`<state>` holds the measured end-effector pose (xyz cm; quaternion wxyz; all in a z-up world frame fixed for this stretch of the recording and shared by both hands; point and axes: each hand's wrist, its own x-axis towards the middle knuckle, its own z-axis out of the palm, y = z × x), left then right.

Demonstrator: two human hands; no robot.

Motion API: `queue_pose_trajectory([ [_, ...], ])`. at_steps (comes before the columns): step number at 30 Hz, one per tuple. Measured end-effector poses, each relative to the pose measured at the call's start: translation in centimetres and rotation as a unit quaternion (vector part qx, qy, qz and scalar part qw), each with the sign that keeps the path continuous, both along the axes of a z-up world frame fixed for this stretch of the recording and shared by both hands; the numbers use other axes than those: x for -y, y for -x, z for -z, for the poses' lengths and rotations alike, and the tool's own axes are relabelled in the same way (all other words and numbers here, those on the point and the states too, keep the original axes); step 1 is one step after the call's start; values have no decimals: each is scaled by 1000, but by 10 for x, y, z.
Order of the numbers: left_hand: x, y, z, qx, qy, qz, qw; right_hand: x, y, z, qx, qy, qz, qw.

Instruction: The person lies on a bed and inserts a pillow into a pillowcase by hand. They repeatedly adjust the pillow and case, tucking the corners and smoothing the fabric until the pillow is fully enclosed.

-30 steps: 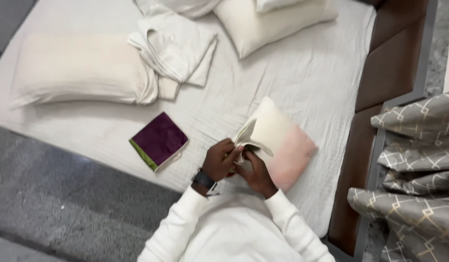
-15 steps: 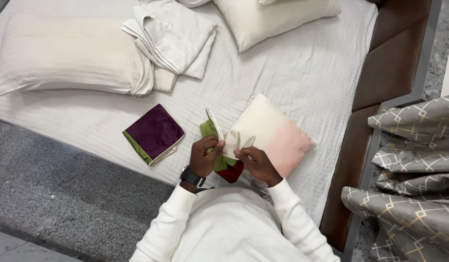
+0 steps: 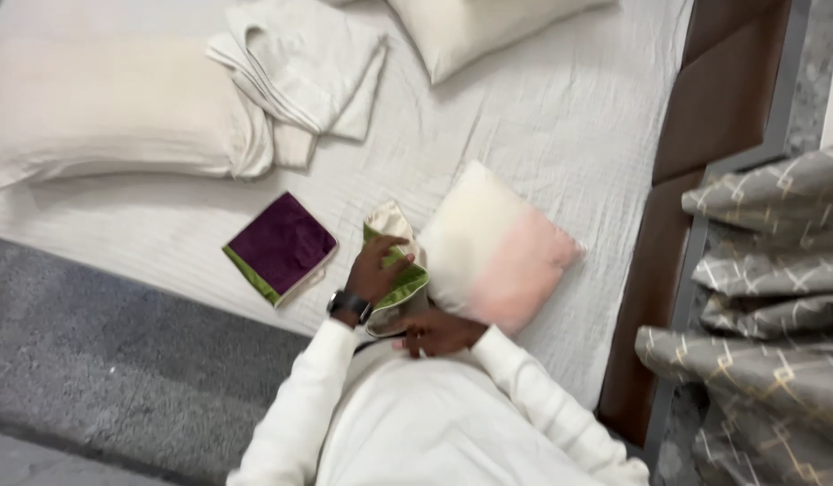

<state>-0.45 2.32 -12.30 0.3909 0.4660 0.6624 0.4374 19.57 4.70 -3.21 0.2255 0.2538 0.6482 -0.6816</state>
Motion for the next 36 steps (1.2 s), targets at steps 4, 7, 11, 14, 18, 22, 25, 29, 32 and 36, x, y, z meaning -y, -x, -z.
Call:
queue_pose_trajectory([
  [4, 39, -23, 176, -320, 157, 83, 930, 3, -16, 61, -10, -28, 94, 995],
  [7, 50, -21, 188, -316, 292, 123, 894, -12, -22, 88, -1, -92, 165, 982],
  [11, 58, -27, 210, -216, 391, 150, 882, -27, -30, 145, 26, -256, 225, 940],
  [14, 75, -31, 251, -207, 340, 122, 909, -21, -23, 164, -46, -320, 266, 908],
  [18, 43, 2, 269, -96, 192, 3, 977, -51, -3, 180, -101, -361, 243, 895],
  [22, 36, 32, 164, 208, 195, -181, 941, -63, -3, 190, -106, -313, 225, 916],
  [25, 42, 57, 131, 302, 131, -291, 898, -70, -4, 160, -50, -225, 278, 933],
  [29, 50, 78, 42, 338, 4, -359, 870, -91, -30, 101, -126, -253, 374, 883],
  [32, 38, 82, -14, 431, -51, -347, 832, -115, -83, 41, -154, -295, 436, 836],
  [36, 31, 69, -22, 473, -99, -309, 819, -128, -160, 3, -165, -270, 560, 766],
])
